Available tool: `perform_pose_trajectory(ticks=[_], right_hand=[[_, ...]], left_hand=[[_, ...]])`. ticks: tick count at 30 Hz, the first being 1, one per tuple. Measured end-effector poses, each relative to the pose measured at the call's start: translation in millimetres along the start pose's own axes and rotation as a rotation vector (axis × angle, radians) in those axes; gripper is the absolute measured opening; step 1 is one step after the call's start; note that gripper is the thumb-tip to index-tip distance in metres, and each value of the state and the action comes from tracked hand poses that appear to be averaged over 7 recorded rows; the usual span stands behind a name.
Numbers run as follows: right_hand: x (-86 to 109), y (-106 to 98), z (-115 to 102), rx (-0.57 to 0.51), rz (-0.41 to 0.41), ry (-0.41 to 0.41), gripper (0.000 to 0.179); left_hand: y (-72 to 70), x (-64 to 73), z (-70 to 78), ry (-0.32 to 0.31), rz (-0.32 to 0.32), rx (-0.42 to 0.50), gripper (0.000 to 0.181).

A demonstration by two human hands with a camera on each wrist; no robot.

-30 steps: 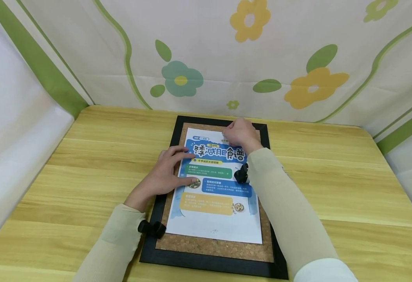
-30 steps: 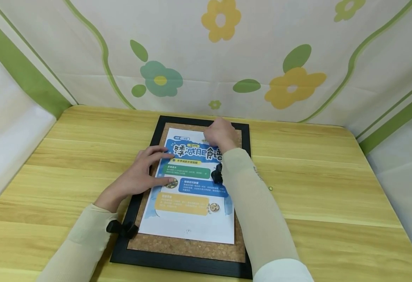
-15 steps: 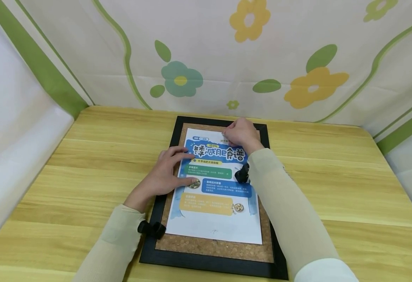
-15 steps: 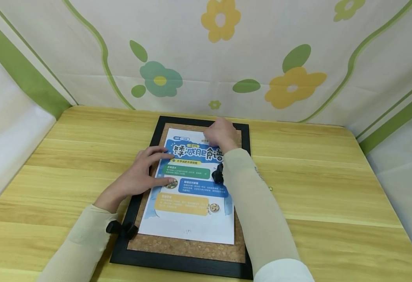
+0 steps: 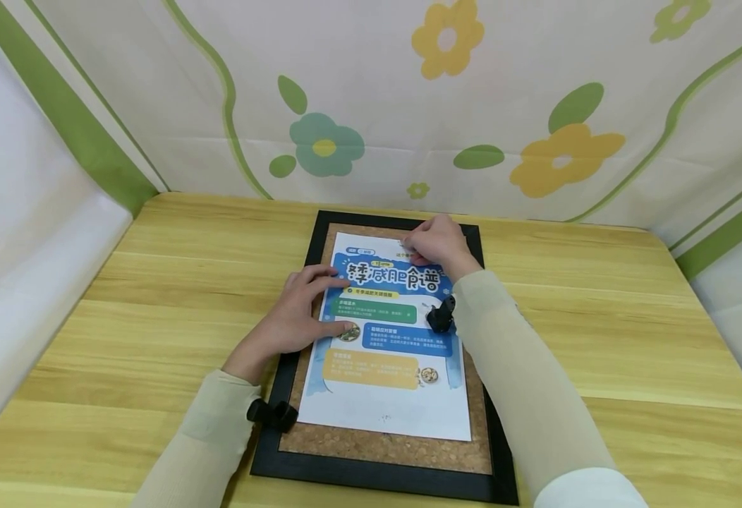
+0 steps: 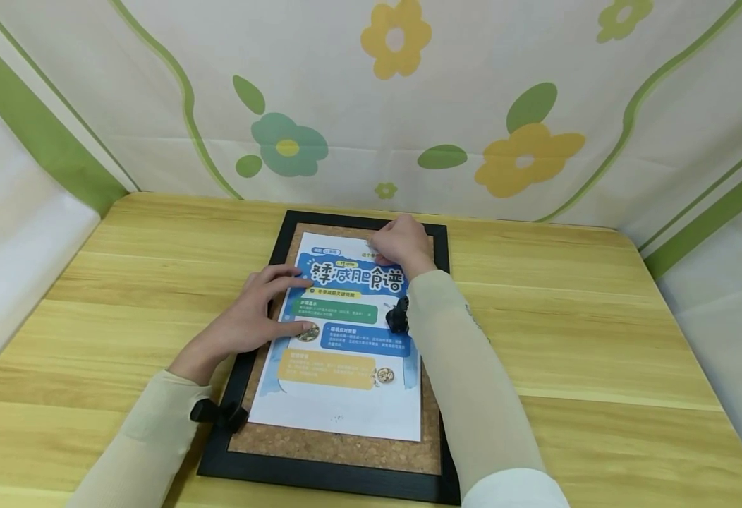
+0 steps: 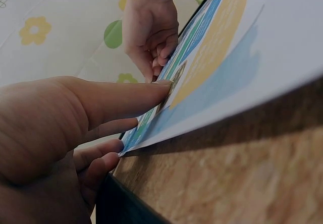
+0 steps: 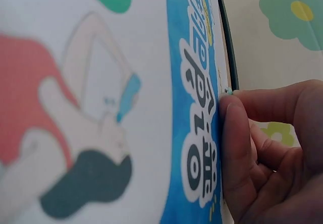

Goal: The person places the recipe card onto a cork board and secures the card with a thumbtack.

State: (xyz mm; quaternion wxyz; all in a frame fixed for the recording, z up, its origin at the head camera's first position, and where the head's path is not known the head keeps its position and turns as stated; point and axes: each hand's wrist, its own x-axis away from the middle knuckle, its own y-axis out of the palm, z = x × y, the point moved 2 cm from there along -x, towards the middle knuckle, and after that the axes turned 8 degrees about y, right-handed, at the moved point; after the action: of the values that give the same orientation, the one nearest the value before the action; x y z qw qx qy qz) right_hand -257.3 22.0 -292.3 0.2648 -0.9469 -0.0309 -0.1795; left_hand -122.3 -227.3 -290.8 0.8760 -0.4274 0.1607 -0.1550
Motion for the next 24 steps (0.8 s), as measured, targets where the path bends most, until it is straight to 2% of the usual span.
perform_pose_trajectory(ticks=[12,24], right_hand=[[-2.2,1.8,0.3,-0.006,-0.021,0.014,0.025],[-2.7,2.2,0.7,-0.01,-0.002,0.011,0.022]], left_hand=[[-0.3,-0.5,-2.8,-0.007,0.002,-0.006,0.063],[-0.2,-0.8,-1.2,-0.004,0.005,-0.01,0.062]])
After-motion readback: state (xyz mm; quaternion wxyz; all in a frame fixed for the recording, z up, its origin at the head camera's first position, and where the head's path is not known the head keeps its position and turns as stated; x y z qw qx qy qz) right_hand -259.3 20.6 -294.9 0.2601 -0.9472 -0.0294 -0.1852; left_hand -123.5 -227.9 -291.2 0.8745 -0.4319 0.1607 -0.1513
